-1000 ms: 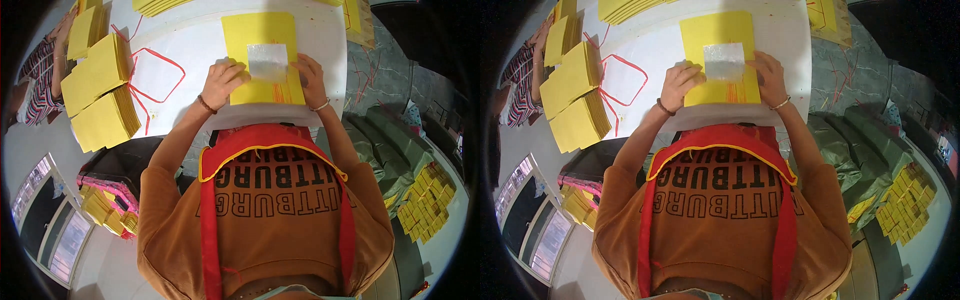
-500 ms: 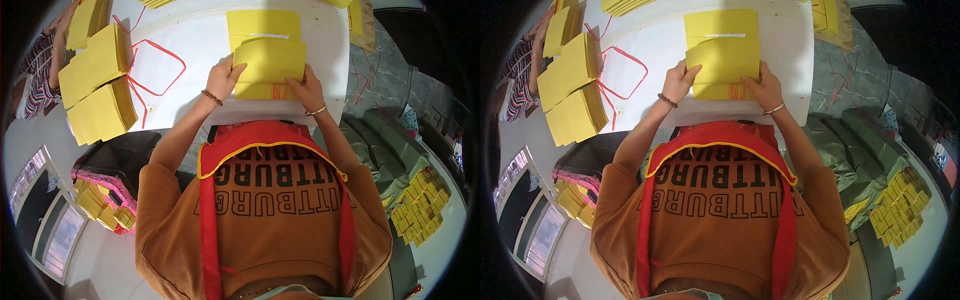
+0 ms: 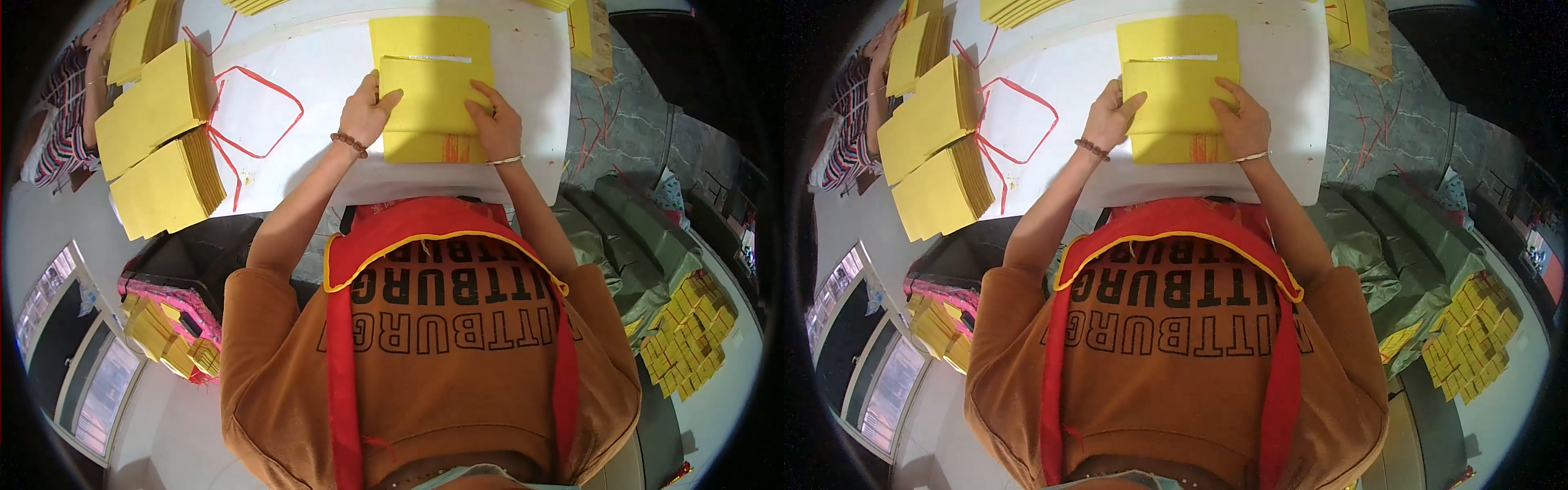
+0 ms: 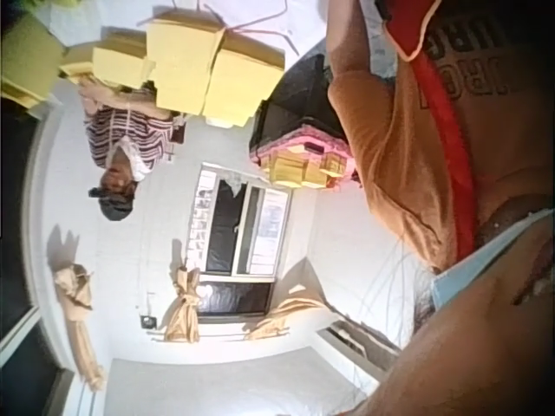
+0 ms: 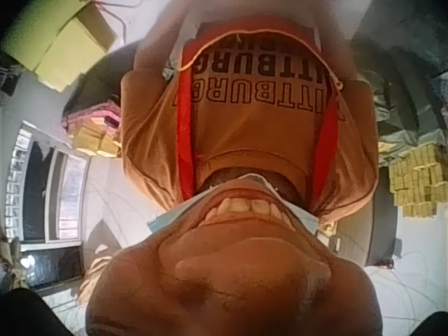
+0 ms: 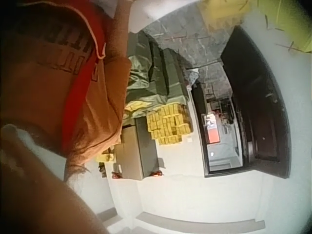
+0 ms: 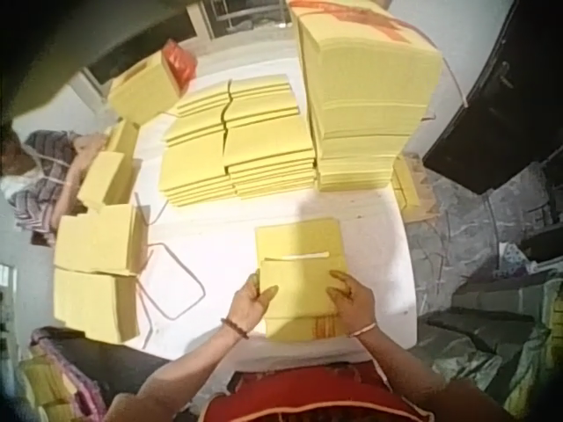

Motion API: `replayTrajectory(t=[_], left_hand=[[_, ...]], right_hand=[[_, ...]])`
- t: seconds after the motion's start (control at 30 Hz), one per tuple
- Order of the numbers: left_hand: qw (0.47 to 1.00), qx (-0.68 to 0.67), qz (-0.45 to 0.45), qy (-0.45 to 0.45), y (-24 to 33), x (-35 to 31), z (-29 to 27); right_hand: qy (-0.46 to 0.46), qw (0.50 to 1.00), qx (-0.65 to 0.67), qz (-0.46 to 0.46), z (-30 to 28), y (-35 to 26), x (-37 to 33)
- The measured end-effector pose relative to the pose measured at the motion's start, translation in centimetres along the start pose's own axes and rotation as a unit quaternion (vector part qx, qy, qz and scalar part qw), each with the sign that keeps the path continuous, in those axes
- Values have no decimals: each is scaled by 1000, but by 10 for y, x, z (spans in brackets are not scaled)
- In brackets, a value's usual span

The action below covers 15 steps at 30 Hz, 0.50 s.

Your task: Folding sheets of yellow paper, bundling them with red ribbon, and packing the bundles into a large sack.

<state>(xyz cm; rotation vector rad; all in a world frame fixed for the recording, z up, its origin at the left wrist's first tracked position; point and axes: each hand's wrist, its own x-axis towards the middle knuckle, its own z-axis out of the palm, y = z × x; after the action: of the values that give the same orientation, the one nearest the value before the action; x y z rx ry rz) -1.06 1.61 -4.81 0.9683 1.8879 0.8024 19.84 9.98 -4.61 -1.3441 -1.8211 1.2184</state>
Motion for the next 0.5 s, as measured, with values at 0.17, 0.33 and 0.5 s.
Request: replayTrajectory(t=[0.17, 0.33, 0.5], left_hand=[[986, -155, -45, 42, 4, -13, -3], [980, -40, 96, 168, 17, -28, 1], [885, 264, 366, 119, 47, -24, 22]], right_hand=[[-1, 999, -20, 38, 3, 3, 0], [5, 998, -61, 29, 2, 0, 2], [16, 997, -69, 16, 6, -2, 3]])
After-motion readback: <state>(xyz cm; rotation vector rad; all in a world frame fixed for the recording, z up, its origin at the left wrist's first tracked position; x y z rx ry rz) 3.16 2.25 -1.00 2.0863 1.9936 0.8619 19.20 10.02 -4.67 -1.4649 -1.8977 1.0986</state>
